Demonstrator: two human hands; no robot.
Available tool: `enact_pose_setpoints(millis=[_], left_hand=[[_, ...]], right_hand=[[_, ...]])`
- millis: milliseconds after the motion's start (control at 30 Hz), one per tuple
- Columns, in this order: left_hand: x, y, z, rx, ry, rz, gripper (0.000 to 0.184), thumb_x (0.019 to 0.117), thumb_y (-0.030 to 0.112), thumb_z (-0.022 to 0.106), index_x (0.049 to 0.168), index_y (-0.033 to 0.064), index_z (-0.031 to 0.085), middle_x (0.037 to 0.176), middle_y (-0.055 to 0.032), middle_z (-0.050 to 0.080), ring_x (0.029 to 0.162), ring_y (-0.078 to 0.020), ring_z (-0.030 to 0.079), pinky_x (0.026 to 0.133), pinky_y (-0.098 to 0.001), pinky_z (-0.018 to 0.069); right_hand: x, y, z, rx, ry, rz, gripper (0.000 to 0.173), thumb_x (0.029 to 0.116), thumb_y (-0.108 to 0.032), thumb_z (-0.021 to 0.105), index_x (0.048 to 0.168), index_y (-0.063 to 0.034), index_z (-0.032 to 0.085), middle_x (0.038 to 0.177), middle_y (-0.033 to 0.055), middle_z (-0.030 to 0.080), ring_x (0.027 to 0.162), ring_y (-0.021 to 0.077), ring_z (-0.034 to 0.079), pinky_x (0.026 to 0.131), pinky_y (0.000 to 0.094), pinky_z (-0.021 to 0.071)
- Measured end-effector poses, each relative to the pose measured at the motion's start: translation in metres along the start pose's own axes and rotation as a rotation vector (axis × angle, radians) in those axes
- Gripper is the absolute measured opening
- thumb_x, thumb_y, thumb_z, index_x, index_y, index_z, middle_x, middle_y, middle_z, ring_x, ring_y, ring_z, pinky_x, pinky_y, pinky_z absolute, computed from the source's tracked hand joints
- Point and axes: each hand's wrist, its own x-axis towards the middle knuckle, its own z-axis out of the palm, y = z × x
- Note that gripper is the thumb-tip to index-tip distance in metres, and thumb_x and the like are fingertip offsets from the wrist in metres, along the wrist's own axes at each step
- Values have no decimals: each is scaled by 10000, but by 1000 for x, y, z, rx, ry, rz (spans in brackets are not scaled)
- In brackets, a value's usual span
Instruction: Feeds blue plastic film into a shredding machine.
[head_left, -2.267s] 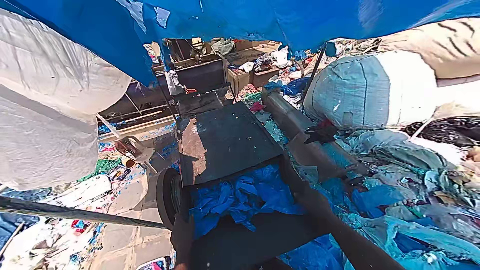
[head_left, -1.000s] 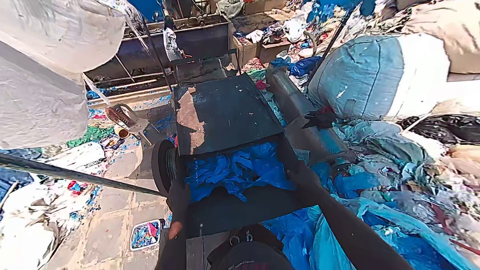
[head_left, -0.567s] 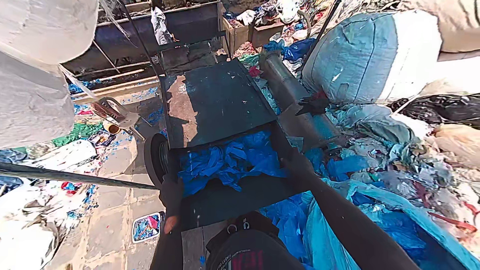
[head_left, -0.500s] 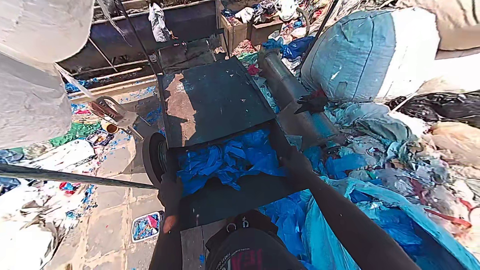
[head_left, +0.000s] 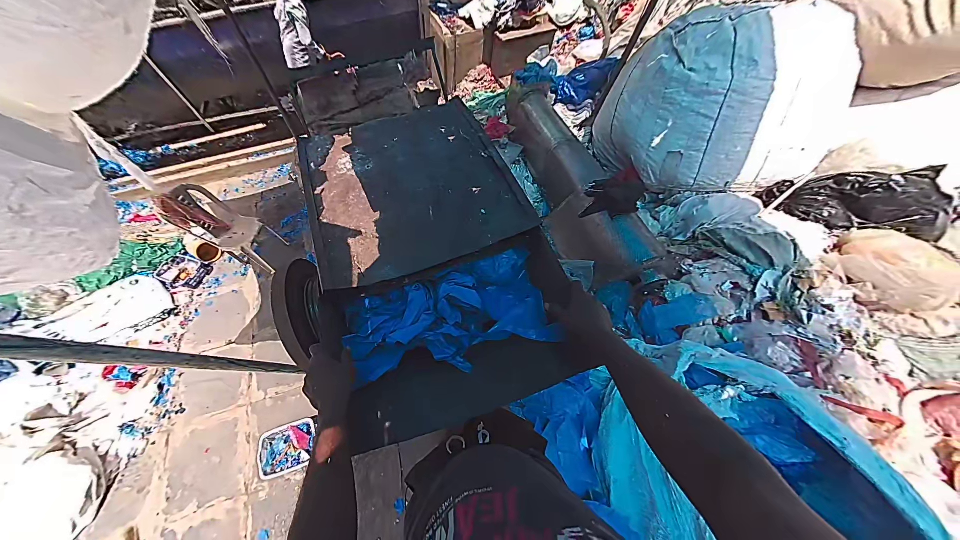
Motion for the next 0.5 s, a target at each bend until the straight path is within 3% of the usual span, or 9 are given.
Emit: enact_pose_setpoints(millis=[300,500], left_hand=[[-3,1,-1,-6,7,6,623,988,400,645,1457,22,485,1258,-228,674,1184,-398,649,976,-626,490],[1,-1,3,-22,19,18,610,979,382,660,1439,15,499,1236,-227,682,1188,-401,645,985,-616,488]], right_hand=[[9,9,8,20,35,-24,730,961,-494,665,1489,-57,414,1263,257,643,1187,440,626,967,631,489],[11,9,9,-7,33,-14,741,966,-504,648,1510,-67,397,1295,247,633,1203,429,624,973,617,492]])
